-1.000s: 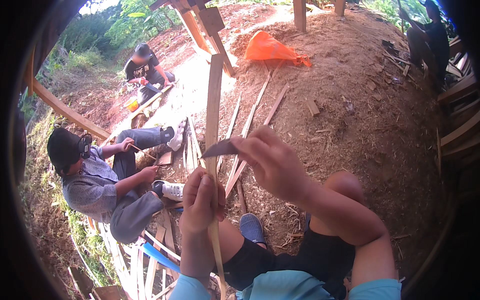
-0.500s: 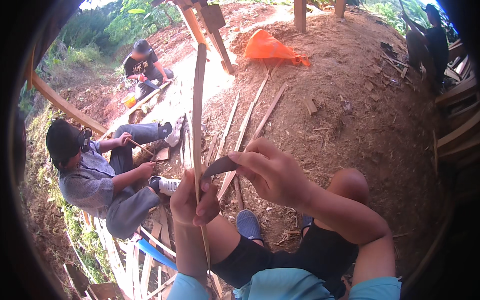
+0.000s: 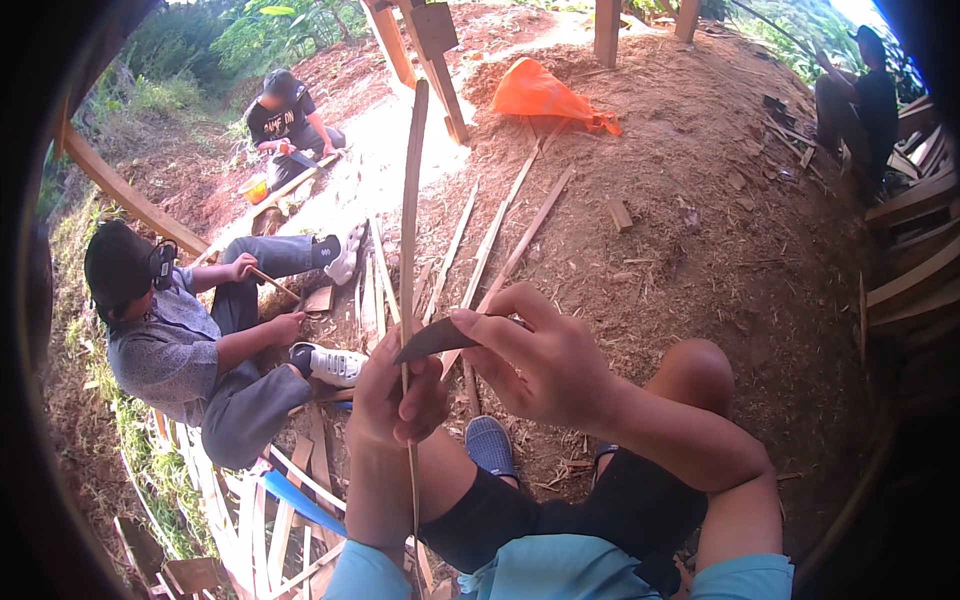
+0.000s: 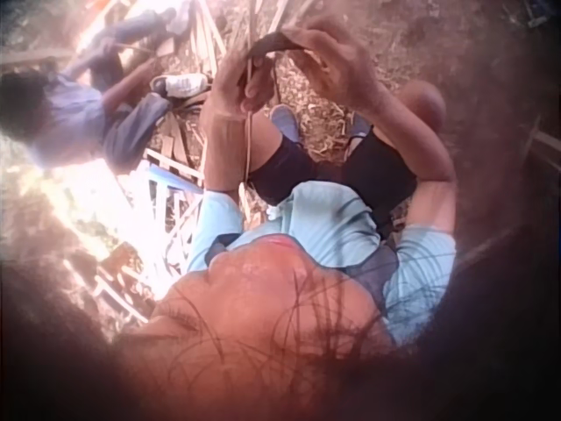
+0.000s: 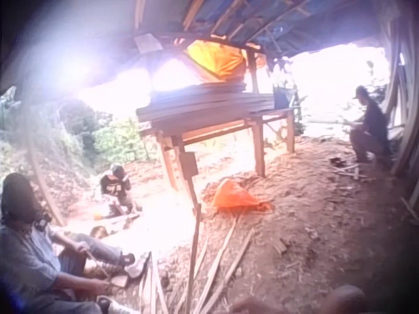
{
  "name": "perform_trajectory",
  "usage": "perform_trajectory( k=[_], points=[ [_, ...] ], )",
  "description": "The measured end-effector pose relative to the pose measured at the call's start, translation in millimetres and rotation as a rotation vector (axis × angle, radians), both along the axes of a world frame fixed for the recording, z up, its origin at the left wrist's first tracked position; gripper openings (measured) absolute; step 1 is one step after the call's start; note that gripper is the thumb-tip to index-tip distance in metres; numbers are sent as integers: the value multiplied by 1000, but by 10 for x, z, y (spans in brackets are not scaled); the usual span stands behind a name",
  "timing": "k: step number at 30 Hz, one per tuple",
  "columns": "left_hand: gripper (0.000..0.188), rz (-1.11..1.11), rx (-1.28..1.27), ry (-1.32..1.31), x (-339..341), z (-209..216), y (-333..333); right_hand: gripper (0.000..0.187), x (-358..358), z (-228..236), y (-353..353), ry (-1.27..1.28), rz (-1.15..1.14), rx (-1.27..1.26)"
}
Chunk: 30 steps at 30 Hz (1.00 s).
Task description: The person sits on the ground and uses a knife to shave thin strips from a wooden plank. They hold the plank with their left hand and scrape the blade along its length with their right hand, creating wood shavings. Other people are visible in the background working on similar tasks.
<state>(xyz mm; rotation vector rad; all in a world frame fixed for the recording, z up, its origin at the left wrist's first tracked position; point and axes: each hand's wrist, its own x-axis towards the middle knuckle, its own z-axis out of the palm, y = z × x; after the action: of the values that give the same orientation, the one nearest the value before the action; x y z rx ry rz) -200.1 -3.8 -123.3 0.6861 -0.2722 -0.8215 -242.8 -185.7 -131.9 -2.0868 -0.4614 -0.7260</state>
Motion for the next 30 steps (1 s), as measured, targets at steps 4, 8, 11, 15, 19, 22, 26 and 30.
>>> perform_trajectory(
  k=[4, 8, 11, 15, 19, 22, 26, 30],
  points=[
    [28, 21, 54, 42, 12, -10, 3, 28, 43, -11, 15, 1, 55, 78],
    [29, 10, 83, 105, 2, -36, -11, 28, 77, -44, 27, -17, 76, 80],
    [29, 76, 161, 16, -34, 5, -44, 28, 55, -30, 37, 17, 67, 79],
    [28, 131, 203, -24, -128, 35, -86, 27, 62, -55, 1, -24, 72, 109],
    [27, 91, 131, -15, -105, -4, -95, 25, 71, -54, 1, -39, 61, 139],
    [27, 72, 92, -24, -96, -15, -116, 24, 97, -63, -22, -52, 57, 147],
    [26, 57, 58, -28, -109, -14, -113, 22, 116, -45, -21, -63, 35, 151],
    [26, 61, 62, -20, -107, -6, -136, 21, 130, -34, -15, -56, -3, 172]
  ],
)
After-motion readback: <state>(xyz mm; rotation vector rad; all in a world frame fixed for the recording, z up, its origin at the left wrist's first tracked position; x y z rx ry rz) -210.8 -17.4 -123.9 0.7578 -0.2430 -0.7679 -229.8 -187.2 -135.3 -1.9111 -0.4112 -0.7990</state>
